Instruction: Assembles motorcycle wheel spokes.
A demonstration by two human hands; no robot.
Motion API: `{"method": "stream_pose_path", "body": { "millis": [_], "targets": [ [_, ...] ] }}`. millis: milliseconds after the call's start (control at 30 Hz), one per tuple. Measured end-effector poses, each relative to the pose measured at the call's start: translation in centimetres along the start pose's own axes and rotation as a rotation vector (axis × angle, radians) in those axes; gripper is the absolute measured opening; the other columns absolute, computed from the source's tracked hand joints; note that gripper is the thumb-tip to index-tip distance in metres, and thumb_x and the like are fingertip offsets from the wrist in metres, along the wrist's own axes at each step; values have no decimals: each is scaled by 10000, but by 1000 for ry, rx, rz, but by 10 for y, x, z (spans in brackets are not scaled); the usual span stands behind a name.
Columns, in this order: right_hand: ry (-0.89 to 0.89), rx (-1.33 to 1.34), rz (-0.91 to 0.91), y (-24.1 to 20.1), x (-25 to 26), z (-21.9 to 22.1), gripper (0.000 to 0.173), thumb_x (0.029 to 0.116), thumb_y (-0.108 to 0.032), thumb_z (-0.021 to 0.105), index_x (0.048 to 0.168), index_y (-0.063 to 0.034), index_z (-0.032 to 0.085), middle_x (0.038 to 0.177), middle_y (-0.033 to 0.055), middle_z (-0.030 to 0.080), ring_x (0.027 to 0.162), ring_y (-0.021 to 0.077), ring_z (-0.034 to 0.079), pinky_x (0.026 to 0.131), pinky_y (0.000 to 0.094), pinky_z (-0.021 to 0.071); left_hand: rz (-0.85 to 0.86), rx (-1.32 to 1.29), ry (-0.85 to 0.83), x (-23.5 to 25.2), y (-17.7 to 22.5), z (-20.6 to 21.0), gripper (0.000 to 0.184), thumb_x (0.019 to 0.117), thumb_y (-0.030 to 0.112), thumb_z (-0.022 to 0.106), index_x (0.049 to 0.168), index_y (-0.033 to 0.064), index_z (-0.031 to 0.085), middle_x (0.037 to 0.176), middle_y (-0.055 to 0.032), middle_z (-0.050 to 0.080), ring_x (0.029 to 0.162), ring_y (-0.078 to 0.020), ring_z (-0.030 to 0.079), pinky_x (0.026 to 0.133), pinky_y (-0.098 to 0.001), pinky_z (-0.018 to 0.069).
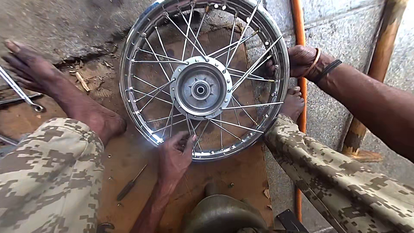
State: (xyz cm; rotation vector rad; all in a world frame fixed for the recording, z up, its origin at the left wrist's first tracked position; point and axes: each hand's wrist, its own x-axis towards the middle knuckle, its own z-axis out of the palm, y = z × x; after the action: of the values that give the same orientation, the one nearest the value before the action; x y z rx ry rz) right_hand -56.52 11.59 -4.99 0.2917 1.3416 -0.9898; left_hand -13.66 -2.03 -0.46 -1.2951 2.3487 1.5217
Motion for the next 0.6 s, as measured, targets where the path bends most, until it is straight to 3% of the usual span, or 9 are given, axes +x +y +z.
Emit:
{"method": "stream_pose_path", "body": {
  "millis": [133, 200, 300, 600],
  "targets": [
    [25, 36, -4, 0, 1, -2, 394, 1081, -214, 300, 870, -163, 628, 746, -22, 650, 661, 55, 638, 629, 192, 548, -98, -259, -94, 1, 13, 14, 88, 937, 193, 769, 995, 128, 756, 800, 11, 752, 633, -102, 712, 570, -267, 624],
    [31, 36, -10, -1, 3, -3, 401, 1091, -217, 292, 877, -158, 627, 754, -17, 654, 667, 59, 642, 633, 192, 550, -73, -193, -119, 2, 15, 16, 103, 946, 258, 762, 970, 161, 738, 788, 30, 744, 618, -88, 704, 533, -265, 610],
    [-2, 55, -14, -1, 8, -7, 411, 1088, -223, 270, 884, -158, 621, 762, -16, 646, 681, 62, 641, 653, 198, 554, 10, -45, -139, 5, 10, 15, 183, 958, 343, 736, 904, 175, 689, 729, 44, 671, 564, -59, 610, 476, -243, 503],
    [35, 69, -26, -5, 7, -1, 402, 1088, -234, 283, 866, -163, 610, 737, -17, 629, 651, 65, 626, 632, 202, 548, 37, 5, -164, 9, 6, 23, 247, 974, 380, 706, 869, 163, 649, 719, 31, 629, 569, -79, 591, 477, -261, 490]
  ]
}}
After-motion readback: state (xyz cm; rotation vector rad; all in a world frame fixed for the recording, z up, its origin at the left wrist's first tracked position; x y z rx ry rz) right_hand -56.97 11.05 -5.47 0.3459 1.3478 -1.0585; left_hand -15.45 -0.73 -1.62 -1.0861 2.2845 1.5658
